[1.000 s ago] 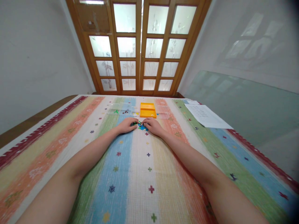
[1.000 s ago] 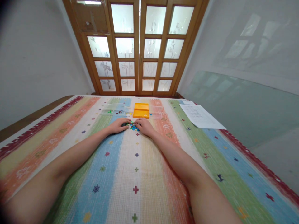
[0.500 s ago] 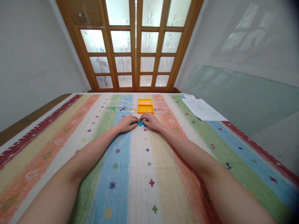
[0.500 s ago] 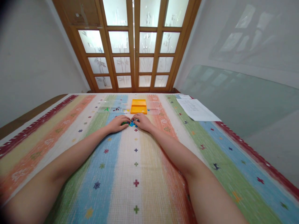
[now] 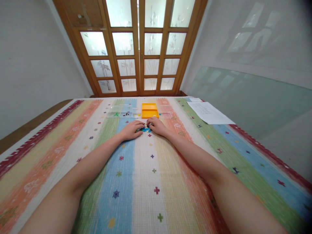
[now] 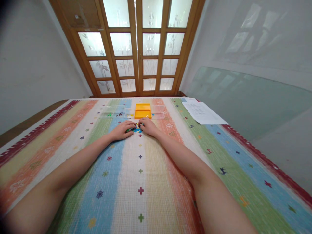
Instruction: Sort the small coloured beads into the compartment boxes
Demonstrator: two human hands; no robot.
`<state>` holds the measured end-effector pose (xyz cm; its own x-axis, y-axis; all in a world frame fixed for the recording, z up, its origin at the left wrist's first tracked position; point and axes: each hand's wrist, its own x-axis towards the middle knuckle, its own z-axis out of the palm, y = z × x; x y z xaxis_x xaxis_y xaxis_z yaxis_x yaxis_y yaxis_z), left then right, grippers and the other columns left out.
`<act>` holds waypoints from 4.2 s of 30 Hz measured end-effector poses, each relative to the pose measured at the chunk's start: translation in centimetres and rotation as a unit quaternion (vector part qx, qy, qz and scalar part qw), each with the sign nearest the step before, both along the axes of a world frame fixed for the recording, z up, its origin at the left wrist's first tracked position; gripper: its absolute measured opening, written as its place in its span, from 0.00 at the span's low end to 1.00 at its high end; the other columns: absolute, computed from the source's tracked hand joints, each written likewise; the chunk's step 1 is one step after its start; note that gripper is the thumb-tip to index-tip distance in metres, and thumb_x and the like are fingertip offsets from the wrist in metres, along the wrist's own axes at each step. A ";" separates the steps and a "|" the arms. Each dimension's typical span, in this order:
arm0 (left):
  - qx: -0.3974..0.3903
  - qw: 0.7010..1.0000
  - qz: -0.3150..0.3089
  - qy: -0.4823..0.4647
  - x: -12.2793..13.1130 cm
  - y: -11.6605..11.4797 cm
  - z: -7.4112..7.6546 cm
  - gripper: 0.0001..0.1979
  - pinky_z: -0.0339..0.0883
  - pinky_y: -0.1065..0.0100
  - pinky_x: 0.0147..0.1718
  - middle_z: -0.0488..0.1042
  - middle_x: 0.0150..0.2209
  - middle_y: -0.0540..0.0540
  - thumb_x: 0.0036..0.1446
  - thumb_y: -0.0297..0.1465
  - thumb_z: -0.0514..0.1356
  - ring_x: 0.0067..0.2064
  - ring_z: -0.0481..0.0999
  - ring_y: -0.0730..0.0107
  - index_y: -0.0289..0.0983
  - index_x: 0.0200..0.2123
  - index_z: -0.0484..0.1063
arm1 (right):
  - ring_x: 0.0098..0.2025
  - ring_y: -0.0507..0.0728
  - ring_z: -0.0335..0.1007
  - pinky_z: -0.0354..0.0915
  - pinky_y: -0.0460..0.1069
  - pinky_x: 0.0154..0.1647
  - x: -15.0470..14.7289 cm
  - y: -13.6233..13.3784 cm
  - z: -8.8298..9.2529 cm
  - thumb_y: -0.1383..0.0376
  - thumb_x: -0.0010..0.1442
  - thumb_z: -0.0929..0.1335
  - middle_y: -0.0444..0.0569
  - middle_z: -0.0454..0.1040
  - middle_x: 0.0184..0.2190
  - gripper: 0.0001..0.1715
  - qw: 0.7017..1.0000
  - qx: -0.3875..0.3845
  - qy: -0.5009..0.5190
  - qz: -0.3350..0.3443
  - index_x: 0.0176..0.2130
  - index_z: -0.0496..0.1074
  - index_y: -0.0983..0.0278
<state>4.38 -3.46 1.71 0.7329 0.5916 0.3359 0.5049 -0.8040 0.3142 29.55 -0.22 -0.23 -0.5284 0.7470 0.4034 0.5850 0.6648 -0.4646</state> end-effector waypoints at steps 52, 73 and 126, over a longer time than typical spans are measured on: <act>0.027 0.980 0.196 -0.002 -1.9 1.9 -2.2 0.16 0.67 0.54 0.61 0.79 0.54 0.41 0.67 0.34 0.58 0.58 0.75 0.54 0.40 0.54 0.77 | 0.39 0.56 0.75 0.67 0.50 0.42 -0.7 -0.6 0.2 0.62 0.63 0.69 0.48 0.80 0.36 0.07 0.982 -0.080 0.169 -0.018 0.38 0.77 0.62; 0.019 0.993 0.120 0.000 -1.7 1.5 -2.0 0.20 0.64 0.52 0.65 0.76 0.61 0.40 0.69 0.36 0.57 0.62 0.73 0.55 0.40 0.60 0.75 | 0.40 0.58 0.74 0.68 0.51 0.45 -2.7 2.1 4.3 0.65 0.59 0.68 0.50 0.81 0.37 0.07 0.983 -0.048 0.159 -0.073 0.38 0.77 0.63; 0.068 0.963 0.260 0.015 -1.7 1.5 -1.0 0.12 0.69 0.53 0.55 0.78 0.46 0.40 0.69 0.33 0.57 0.54 0.74 0.52 0.41 0.45 0.81 | 0.44 0.61 0.71 0.62 0.51 0.43 -1.7 0.7 2.1 0.72 0.67 0.69 0.56 0.79 0.39 0.11 0.987 0.062 -0.140 -0.055 0.40 0.83 0.62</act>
<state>2.73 -1.97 0.74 0.3602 0.8336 0.4188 0.8577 -0.4726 0.2028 27.86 0.44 1.82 -0.5508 0.7597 0.3457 0.7502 0.6322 -0.1938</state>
